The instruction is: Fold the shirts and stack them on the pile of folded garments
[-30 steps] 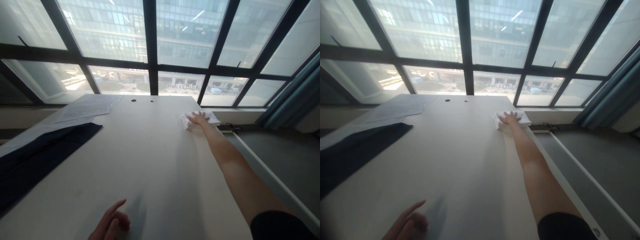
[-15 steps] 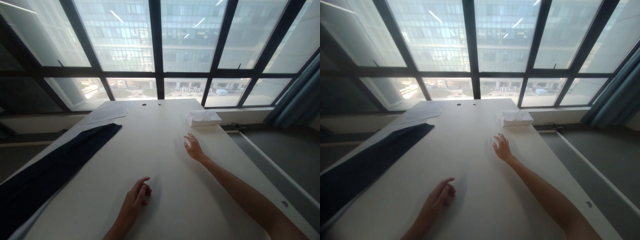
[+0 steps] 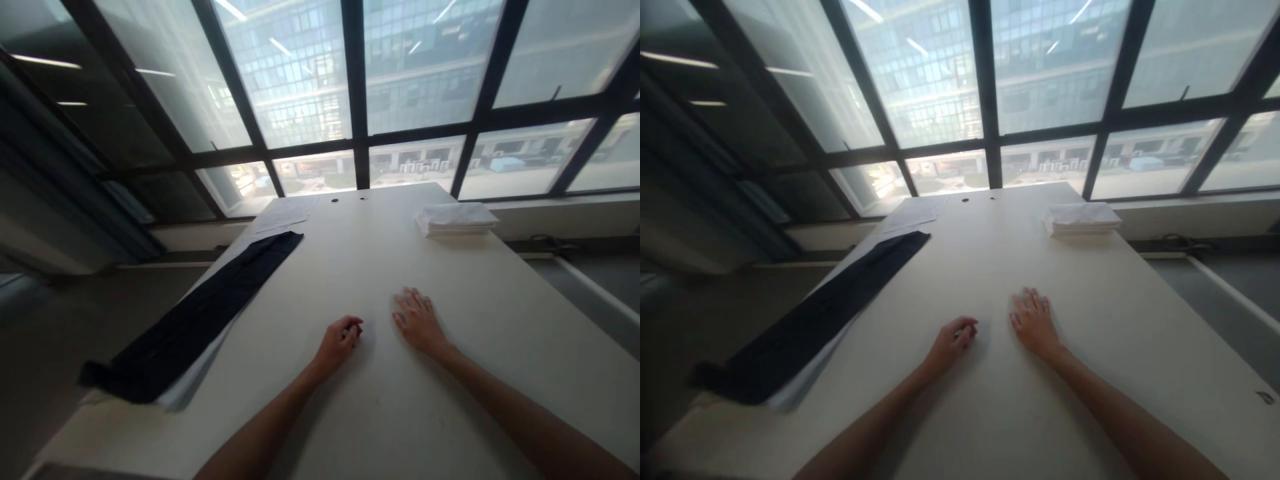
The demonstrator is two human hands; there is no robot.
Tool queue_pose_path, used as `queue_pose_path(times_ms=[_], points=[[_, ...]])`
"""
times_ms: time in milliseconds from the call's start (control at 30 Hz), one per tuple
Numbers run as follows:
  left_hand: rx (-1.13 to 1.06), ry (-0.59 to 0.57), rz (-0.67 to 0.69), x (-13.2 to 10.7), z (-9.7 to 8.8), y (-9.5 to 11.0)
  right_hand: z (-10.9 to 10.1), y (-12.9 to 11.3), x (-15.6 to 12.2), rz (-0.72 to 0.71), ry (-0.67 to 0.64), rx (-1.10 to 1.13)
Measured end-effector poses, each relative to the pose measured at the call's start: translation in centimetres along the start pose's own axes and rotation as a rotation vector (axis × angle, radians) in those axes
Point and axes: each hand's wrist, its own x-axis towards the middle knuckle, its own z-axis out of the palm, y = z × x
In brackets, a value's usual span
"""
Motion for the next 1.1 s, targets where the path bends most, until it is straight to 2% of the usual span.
queue_pose_path(times_ms=[233, 300, 367, 467, 600, 700, 767, 833, 933, 1100], points=[[0.006, -0.017, 0.015, -0.3, 0.2, -0.7, 1.6, 1.7, 0.1, -0.073, 0.066, -0.103], [0.050, -0.031, 0.062, -0.3, -0.3, -0.6, 2.0, 2.1, 0.0, -0.091, 0.082, -0.121], [0.145, -0.027, 0.137, -0.2, -1.7, -0.4, 2.2, 2.3, 0.0, -0.100, 0.093, -0.141], [0.336, 0.056, 0.190, 0.2, -5.8, 0.0, 2.6, 2.7, -0.1, -0.118, 0.107, -0.154], [0.728, 0.339, 0.046, -0.3, -14.7, -0.4, 2.9, 3.1, -0.1, -0.138, 0.125, -0.150], [0.841, 0.450, -0.094, -3.0, -21.7, -1.9, 3.1, 3.2, -0.1, -0.150, 0.136, -0.144], [0.912, 0.487, -0.209, -5.7, -25.1, -3.4, 3.1, 3.2, -0.1, -0.153, 0.139, -0.140], [0.965, 0.501, -0.311, -8.3, -27.2, -5.0, 3.0, 3.1, -0.1, -0.151, 0.139, -0.140], [1.016, 0.482, -0.363, -11.1, -28.6, -7.1, 2.9, 2.9, -0.1, -0.146, 0.138, -0.155], [1.056, 0.438, -0.338, -12.0, -29.7, -8.5, 2.8, 2.9, -0.1, -0.147, 0.140, -0.189]])
